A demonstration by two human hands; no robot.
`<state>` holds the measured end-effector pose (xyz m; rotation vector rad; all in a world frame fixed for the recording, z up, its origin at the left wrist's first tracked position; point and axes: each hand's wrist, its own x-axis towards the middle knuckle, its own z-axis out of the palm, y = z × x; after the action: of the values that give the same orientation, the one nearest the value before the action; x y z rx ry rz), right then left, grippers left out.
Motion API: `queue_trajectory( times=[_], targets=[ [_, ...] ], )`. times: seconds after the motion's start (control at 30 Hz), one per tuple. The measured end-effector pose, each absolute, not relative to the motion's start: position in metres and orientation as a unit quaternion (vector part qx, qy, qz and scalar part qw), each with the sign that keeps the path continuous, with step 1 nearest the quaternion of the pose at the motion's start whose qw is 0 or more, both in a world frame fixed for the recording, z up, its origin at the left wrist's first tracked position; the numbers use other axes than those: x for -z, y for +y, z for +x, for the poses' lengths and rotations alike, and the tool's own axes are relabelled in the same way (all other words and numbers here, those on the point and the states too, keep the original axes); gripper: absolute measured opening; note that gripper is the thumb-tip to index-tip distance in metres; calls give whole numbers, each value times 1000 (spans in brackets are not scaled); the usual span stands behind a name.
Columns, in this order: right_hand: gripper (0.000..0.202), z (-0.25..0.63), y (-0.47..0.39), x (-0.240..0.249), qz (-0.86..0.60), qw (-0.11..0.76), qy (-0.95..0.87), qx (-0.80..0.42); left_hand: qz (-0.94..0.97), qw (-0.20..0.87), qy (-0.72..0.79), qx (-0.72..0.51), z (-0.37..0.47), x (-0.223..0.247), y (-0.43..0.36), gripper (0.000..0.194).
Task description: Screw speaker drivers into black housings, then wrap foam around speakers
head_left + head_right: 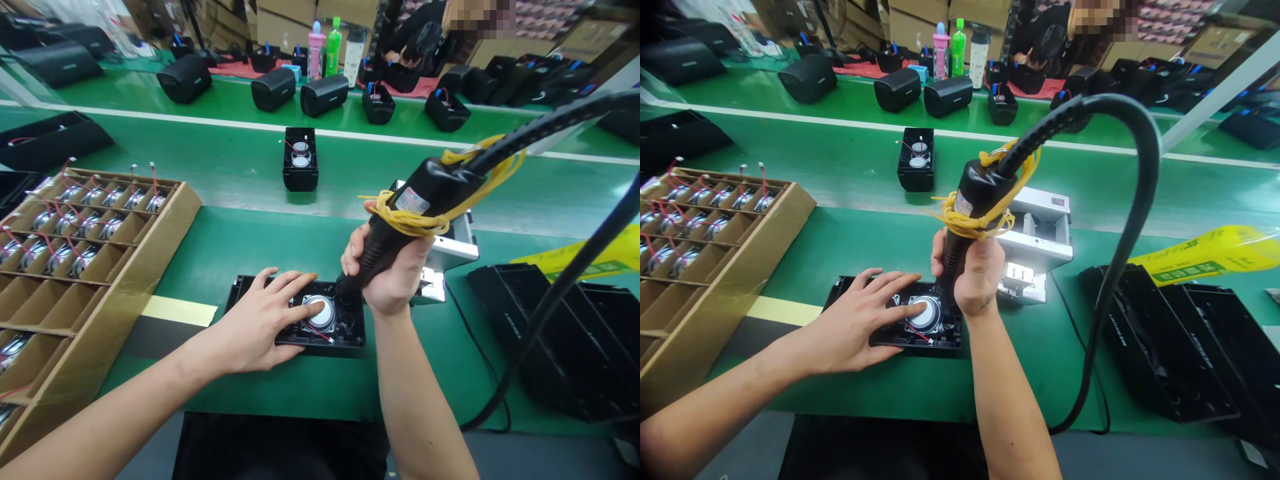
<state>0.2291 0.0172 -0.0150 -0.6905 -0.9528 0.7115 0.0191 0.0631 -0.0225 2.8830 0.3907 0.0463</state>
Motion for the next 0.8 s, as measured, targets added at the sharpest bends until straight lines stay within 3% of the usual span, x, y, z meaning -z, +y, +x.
queue_trajectory(
  times=[0.8],
  targets=[
    [72, 215, 9, 32, -326, 729, -469, -377, 986, 120, 115, 8, 23, 20, 67, 60]
  ],
)
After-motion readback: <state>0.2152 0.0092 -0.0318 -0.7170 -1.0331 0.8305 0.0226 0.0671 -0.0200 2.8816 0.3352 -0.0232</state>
